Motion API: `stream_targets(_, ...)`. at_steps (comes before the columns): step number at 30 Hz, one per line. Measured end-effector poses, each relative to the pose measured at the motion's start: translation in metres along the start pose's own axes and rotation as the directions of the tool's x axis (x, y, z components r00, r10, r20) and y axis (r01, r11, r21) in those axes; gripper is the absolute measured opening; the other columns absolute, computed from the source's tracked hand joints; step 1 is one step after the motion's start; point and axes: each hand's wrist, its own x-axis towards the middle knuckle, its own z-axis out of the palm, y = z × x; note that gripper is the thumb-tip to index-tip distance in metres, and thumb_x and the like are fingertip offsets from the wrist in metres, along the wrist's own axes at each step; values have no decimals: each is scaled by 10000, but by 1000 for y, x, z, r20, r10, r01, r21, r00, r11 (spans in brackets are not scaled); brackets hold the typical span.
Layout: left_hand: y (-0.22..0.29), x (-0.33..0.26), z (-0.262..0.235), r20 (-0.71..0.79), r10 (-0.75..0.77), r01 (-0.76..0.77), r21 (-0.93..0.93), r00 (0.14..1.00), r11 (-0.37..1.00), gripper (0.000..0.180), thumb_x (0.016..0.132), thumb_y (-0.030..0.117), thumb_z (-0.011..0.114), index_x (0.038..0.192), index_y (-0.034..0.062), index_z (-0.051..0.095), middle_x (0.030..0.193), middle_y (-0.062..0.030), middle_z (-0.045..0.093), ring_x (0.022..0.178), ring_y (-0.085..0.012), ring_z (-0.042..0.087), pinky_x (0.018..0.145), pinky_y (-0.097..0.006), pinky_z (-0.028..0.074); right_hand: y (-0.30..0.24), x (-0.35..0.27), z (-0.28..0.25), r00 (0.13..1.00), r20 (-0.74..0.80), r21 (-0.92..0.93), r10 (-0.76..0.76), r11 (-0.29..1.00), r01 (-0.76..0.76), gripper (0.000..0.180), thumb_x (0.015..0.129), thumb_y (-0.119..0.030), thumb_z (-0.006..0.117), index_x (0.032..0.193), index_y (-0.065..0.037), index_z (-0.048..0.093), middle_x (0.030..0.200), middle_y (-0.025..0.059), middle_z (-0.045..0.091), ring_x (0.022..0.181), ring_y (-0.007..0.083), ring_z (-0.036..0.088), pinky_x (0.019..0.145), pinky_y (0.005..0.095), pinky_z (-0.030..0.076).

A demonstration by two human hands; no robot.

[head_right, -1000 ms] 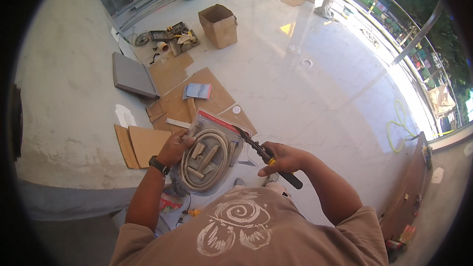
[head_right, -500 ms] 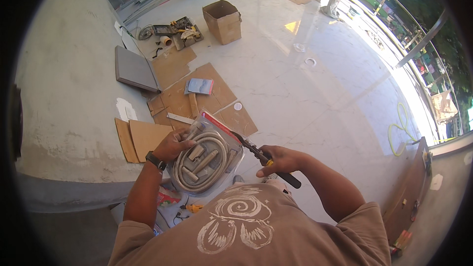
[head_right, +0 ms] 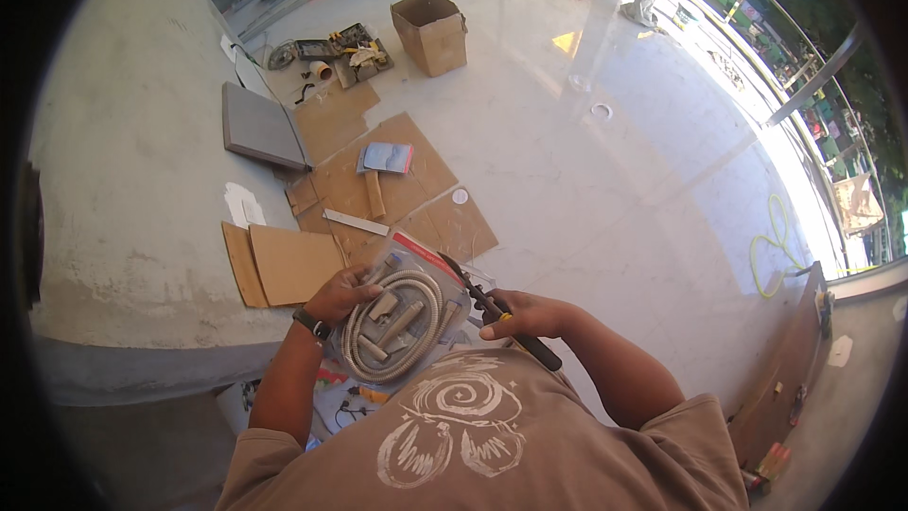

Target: The person assembles a sink faucet with a flexible hose, moves to a bathroom, and connects the hose to the wall plumbing. They then return to the main room, retrieve a new faucet package, open it with pliers, and begin assembling the new faucet components.

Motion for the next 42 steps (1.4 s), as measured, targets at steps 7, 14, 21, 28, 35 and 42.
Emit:
stream_targets(7,-14,4,0,-44,3,-7,-85,999,996,643,969,185,783,1472,-74,477,1257,-108,707,1095,-130,692,950,-273,570,11,13,0,1000,-5,-27,6,1000,-6,695,807,-451,857,1249,29,616,1043,82,655,942,190,624,872,342,496)
stream_targets(14,-8,17,21,-26,0,0,-22,1000,1000,711,958,199,796,1500,-95,442,1308,-133,686,1120,-142,682,966,-280,562,7,29,-19,996,87,280,-29,960,3,683,811,-449,850,1244,24,615,1051,89,650,928,193,636,872,361,526)
stream_targets(21,-2,16,27,-200,-51,69,86,978,994,777,950,220,801,1522,-119,399,1306,-158,682,1127,-162,684,968,-297,566,5,39,-49,991,131,-51,4,999,3,614,794,-416,871,1158,20,637,874,66,655,806,180,647,773,339,539)
stream_targets(28,-42,-6,32,-301,-30,-3,-106,953,994,674,988,215,760,1522,-54,449,1366,-144,660,1186,-167,659,1020,-297,538,30,50,-65,982,180,132,-54,991,30,690,788,-464,880,1197,26,618,954,103,662,902,208,641,847,350,519)
stream_targets(35,-111,-45,64,-553,16,-293,-417,833,860,422,1036,217,678,1408,46,573,1278,-82,702,1138,-197,695,979,-387,596,56,68,-87,981,191,91,-17,996,0,853,909,-655,684,1390,23,494,1134,134,626,1100,242,600,1020,401,451)
stream_targets(42,-164,-69,87,-672,4,-497,-544,741,675,426,1060,245,630,1433,60,543,1307,-85,687,1125,-206,697,989,-400,588,41,90,-79,946,278,443,-164,896,25,834,1001,-674,532,1498,-14,420,1164,110,618,1110,254,614,1035,445,446)
